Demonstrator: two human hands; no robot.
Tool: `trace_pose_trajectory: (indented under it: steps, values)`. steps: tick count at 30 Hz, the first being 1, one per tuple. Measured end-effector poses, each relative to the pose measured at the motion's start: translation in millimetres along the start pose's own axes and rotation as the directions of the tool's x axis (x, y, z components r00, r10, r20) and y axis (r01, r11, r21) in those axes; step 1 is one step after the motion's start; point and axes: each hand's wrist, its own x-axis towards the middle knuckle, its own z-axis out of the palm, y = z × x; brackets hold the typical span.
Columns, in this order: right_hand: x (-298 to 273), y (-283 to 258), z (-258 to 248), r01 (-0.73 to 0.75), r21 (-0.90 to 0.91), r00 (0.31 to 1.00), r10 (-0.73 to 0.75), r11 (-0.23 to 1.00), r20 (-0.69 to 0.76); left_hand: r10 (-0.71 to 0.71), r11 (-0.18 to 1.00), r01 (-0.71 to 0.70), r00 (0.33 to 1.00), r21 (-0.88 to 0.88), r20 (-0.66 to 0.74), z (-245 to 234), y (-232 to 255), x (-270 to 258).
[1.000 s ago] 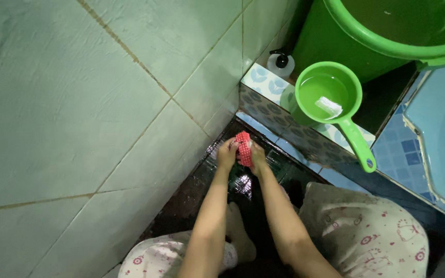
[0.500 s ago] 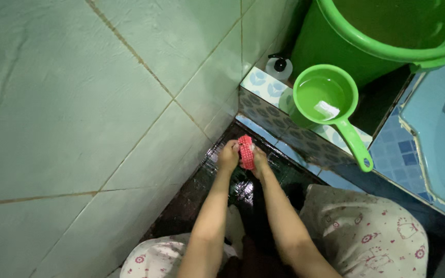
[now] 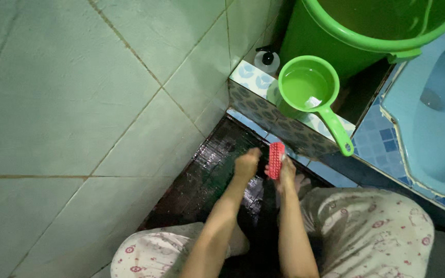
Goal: The person scoops water from a green bucket using a green ladle and pours it onto the wall tiles. They then scrub the tiles with a pink sponge, focusing on the grout lines and lower sections. The person repeatedly rinses the sponge and continues scrubbing different areas of the wall.
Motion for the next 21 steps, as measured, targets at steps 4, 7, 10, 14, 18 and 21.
trace_pose_trajectory:
  steps: [4, 7, 10, 14, 18, 21]
  values:
    - [-2.2, -9.3, -19.7, 0.045, 0.003, 0.999, -0.045, 0.999, 0.027, 0.109, 0.992, -0.116, 0.989, -0.057, -0.101, 27.1, 36.0, 1.1]
    - [-2.1, -20.5, -26.6, 0.088, -0.003, 0.996, -0.088, 0.996, 0.009, 0.096, 0.995, -0.097, 0.995, -0.030, -0.029, 30.9, 47.4, 10.7]
    - [-2.2, -23.9, -30.6, 0.125, -0.001, 0.991, -0.125, 0.992, 0.044, 0.064, 0.990, -0.063, 0.998, -0.129, 0.005, 13.2, 49.3, 17.8]
    - [25.5, -6.5, -13.0, 0.181, 0.053, 0.983, -0.181, 0.982, -0.003, 0.071, 0.997, -0.069, 0.997, -0.044, 0.029, -56.7, 26.1, 24.3]
    - [51.1, 55.6, 74.0, 0.421, 0.138, 0.905, -0.426, 0.896, 0.001, 0.173, 0.831, -0.180, 0.983, 0.527, 0.062, -176.1, -35.0, -2.3]
    - [41.2, 117.6, 177.0, 0.816, -0.214, 0.558, -0.829, 0.537, 0.047, 0.146, 0.649, -0.082, 0.989, 0.756, -0.018, -246.6, -58.4, -36.0]
